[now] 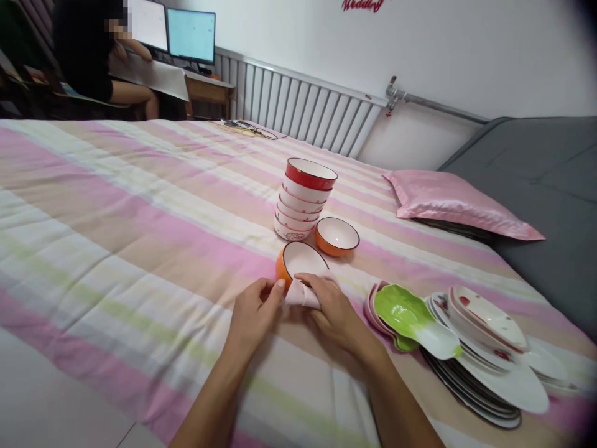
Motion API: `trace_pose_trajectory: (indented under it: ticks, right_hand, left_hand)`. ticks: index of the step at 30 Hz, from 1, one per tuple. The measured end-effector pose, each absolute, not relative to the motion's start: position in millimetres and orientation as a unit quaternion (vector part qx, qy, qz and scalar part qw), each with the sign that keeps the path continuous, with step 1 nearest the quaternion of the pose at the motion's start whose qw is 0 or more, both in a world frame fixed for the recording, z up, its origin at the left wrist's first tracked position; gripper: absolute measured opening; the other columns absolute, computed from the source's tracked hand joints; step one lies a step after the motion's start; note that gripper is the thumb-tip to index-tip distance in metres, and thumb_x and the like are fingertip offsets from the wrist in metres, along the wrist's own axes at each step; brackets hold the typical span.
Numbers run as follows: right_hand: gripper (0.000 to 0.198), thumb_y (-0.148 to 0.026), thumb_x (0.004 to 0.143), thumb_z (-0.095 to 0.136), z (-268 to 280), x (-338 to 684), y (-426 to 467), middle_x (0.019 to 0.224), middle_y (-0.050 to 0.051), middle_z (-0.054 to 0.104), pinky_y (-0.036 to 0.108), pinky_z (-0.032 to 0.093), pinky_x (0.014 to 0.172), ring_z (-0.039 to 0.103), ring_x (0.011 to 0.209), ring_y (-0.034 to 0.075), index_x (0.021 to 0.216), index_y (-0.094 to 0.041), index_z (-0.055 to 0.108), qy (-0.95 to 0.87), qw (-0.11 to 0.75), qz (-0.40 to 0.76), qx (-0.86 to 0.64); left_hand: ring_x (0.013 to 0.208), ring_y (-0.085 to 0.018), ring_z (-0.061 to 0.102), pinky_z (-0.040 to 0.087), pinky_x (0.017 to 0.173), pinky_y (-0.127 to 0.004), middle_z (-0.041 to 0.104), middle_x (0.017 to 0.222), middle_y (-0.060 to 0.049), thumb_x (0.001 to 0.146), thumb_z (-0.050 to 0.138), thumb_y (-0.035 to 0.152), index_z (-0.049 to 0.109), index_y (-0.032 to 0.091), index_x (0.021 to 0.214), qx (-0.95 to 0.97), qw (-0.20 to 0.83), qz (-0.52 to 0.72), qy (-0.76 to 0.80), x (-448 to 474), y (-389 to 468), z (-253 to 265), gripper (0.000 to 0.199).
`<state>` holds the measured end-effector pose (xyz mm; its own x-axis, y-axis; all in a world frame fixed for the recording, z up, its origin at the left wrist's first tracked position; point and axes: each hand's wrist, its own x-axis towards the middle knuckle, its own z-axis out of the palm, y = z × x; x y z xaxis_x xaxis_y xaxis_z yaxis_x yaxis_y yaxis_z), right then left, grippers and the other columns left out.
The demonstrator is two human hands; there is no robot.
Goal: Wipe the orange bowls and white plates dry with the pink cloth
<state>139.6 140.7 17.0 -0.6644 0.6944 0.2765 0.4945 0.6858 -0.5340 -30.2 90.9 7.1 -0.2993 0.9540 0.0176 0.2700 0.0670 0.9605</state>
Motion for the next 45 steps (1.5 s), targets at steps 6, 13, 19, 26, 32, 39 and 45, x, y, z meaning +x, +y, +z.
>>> trace_pose_trajectory:
  ticks: [6, 13, 19, 26, 32, 39, 45]
  right_hand:
    - [0.062, -0.007, 0.079, 0.044, 30, 142, 133, 0.127, 0.009, 0.057, 0.043, 0.037, 0.099, 0.051, 0.115, 0.024, 0.138, -0.021, 0.035, -0.875, 0.253, 0.263, -0.319]
    - [0.058, -0.016, 0.089, 0.046, 33, 133, 120, 0.141, 0.01, 0.047, 0.047, 0.032, 0.107, 0.043, 0.128, 0.025, 0.143, -0.024, 0.03, -0.886, 0.242, 0.258, -0.302]
    - [0.07, -0.029, 0.089, 0.057, 47, 139, 109, 0.155, 0.007, 0.025, 0.047, 0.024, 0.116, 0.022, 0.143, 0.024, 0.149, -0.028, 0.02, -0.886, 0.226, 0.279, -0.295]
    - [0.061, -0.035, 0.078, 0.072, 75, 160, 105, 0.154, 0.007, 0.027, 0.048, 0.029, 0.113, 0.025, 0.142, 0.03, 0.133, -0.03, 0.046, -0.88, 0.27, 0.271, -0.281]
    - [0.034, -0.027, 0.075, 0.075, 76, 159, 105, 0.143, 0.006, 0.044, 0.039, 0.037, 0.107, 0.044, 0.131, 0.024, 0.104, -0.026, 0.058, -0.859, 0.3, 0.319, -0.266]
    - [0.024, -0.017, 0.078, 0.07, 71, 160, 111, 0.117, 0.001, 0.064, 0.03, 0.046, 0.092, 0.058, 0.109, 0.018, 0.094, -0.025, 0.054, -0.832, 0.305, 0.368, -0.281]
    - [0.017, -0.016, 0.087, 0.058, 67, 166, 122, 0.118, 0.0, 0.064, 0.026, 0.048, 0.079, 0.061, 0.092, 0.014, 0.1, -0.026, 0.057, -0.84, 0.284, 0.31, -0.343]
  left_hand:
    - [0.064, -0.015, 0.053, 0.039, 0.061, -0.025, 0.058, 0.066, -0.001, 0.08, 0.054, 0.057, 0.061, 0.015, 0.069, 0.487, 0.464, 0.509, 0.537, -27, 86, 20, 0.044]
    - [0.071, -0.016, 0.053, 0.041, 0.065, -0.025, 0.057, 0.073, 0.0, 0.077, 0.063, 0.042, 0.059, 0.017, 0.075, 0.525, 0.49, 0.505, 0.479, -27, 83, 24, 0.025]
    - [0.066, -0.013, 0.046, 0.037, 0.061, -0.024, 0.05, 0.069, 0.002, 0.075, 0.06, 0.025, 0.057, 0.018, 0.071, 0.559, 0.498, 0.485, 0.453, -30, 80, 28, 0.008]
    - [0.062, -0.012, 0.043, 0.033, 0.056, -0.022, 0.049, 0.068, 0.0, 0.055, 0.061, 0.018, 0.054, 0.015, 0.056, 0.485, 0.641, 0.516, 0.297, -38, 73, 32, 0.008]
    - [0.05, -0.008, 0.038, 0.026, 0.046, -0.02, 0.046, 0.059, 0.003, 0.052, 0.065, 0.023, 0.063, 0.014, 0.066, 0.38, 0.74, 0.478, 0.281, -39, 71, 29, 0.017]
    - [0.054, -0.01, 0.049, 0.038, 0.051, -0.02, 0.059, 0.064, -0.001, 0.056, 0.076, 0.03, 0.068, 0.012, 0.079, 0.337, 0.73, 0.47, 0.364, -36, 72, 34, 0.031]
    - [0.064, -0.014, 0.059, 0.045, 0.059, -0.021, 0.067, 0.069, -0.006, 0.068, 0.077, 0.036, 0.07, 0.011, 0.092, 0.297, 0.701, 0.502, 0.41, -33, 77, 33, 0.035]
